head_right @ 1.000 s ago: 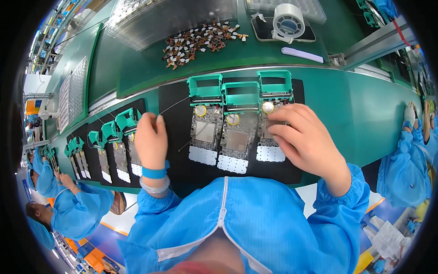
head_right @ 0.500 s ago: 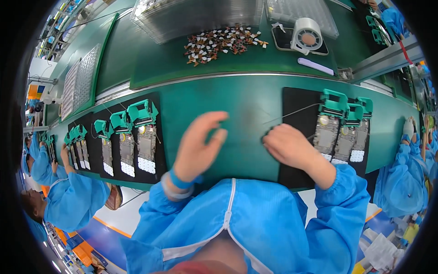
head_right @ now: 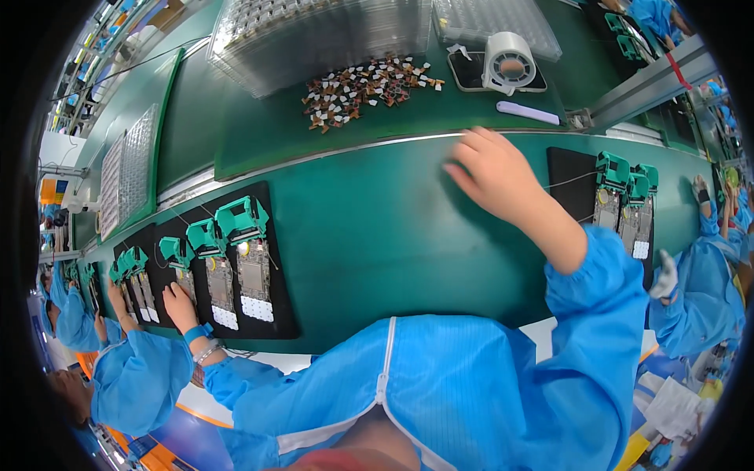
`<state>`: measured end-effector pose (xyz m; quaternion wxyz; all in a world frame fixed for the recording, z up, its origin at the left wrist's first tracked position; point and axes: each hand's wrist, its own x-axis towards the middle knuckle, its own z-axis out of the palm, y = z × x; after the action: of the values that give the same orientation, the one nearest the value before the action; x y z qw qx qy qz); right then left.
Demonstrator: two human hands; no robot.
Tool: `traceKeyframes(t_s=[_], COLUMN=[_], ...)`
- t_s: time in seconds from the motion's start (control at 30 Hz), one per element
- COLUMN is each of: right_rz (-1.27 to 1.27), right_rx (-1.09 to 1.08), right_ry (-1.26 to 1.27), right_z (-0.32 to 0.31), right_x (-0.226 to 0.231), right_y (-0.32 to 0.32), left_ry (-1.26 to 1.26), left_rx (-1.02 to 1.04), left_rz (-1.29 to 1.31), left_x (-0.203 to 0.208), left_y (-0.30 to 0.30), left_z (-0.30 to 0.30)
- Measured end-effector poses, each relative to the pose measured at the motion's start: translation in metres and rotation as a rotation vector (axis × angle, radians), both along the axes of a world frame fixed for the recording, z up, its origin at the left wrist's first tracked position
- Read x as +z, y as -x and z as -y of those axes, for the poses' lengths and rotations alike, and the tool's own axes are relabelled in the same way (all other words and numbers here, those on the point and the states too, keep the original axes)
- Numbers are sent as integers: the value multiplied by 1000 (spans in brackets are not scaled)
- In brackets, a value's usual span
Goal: The person assembles small electronic components onto circuit boards by hand, taking them from a tray and placing them onto circuit boards on a conveyor belt.
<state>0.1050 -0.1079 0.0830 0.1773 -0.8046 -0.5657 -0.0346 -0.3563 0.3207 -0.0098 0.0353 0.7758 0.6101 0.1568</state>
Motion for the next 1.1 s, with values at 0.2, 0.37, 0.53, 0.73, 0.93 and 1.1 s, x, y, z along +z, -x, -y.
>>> traceKeyframes(t_s=[0.2, 0.37, 0.53, 0.73, 0.93, 1.1], right_rz=[-63, -165, -168, -224, -129, -409], right_rx=[141, 55, 63, 74, 166, 71], right_ry=[-205, -213, -305, -269, -185, -267], right_z=[-119, -139, -137, -163, -190, -205], right_x=[-23, -39, -33, -20, -23, -4], right_y=[-13, -19, -18, -4, 7, 20], left_ry=[-107, -60, 92, 133, 167, 137], left_rx=[-27, 51, 16, 31, 65, 21], left_rz=[-72, 98, 483, 508, 678, 479], left_x=[21, 9, -1, 4, 8, 17], left_y=[-6, 25, 36, 24, 14, 5], left_z=[-1, -38, -38, -23, -8, -2])
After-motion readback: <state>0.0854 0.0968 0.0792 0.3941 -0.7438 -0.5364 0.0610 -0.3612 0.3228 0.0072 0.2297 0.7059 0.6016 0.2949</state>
